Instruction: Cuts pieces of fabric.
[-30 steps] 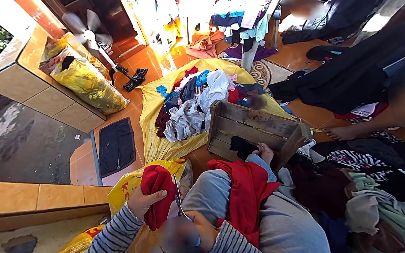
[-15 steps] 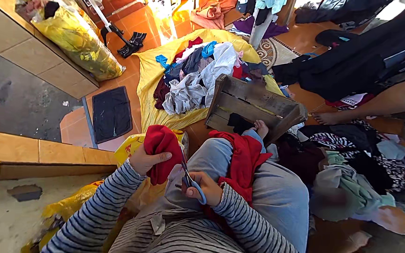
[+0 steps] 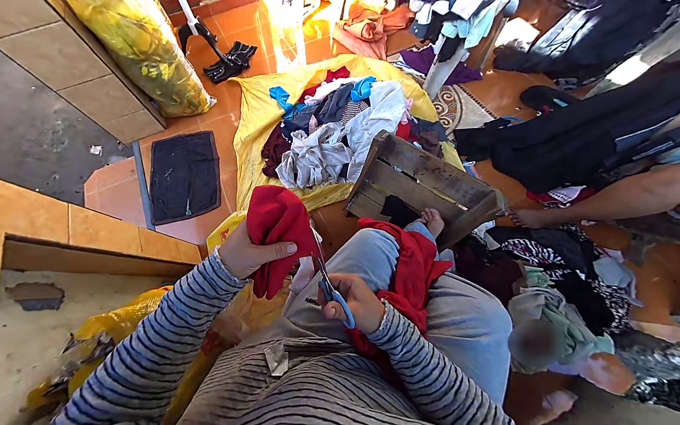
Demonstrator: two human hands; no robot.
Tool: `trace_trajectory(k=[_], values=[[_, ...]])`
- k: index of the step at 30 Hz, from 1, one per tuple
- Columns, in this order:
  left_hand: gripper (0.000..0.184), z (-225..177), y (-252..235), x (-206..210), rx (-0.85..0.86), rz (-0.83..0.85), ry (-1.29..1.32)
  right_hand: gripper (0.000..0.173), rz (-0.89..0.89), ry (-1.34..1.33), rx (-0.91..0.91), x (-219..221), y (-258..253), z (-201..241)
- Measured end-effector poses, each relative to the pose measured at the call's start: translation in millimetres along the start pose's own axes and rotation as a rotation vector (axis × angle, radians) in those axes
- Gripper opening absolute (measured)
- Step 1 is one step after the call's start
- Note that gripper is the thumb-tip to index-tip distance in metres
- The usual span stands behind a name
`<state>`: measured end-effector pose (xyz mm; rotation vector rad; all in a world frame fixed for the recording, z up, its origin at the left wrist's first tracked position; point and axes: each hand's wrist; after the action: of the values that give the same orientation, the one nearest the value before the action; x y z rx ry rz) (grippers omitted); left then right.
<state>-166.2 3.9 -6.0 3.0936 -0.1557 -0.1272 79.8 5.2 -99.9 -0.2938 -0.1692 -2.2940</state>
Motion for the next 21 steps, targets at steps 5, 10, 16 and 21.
trace_trajectory(k=[5,10,16,21], values=[[0.036,-1,4,-2,0.028,-0.001,-0.039,0.059,-0.018,0.012,-0.021,2,-3,2],[0.028,6,2,-8,0.084,-0.038,0.017,0.054,0.002,0.005,-0.001,2,-1,-3],[0.03,2,7,-5,0.04,-0.045,0.002,0.058,0.055,0.019,-0.026,4,-6,8],[0.03,3,9,-4,0.063,-0.017,0.012,0.054,0.03,-0.07,-0.065,8,-8,5]])
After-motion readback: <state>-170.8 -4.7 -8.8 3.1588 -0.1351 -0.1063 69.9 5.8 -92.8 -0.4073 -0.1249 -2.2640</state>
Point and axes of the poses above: each hand's wrist, its own y-axis away from the middle knuckle, its own x-axis out of the palm, z = x × y, and after that the axes turned 7 degrees about -y, right-handed
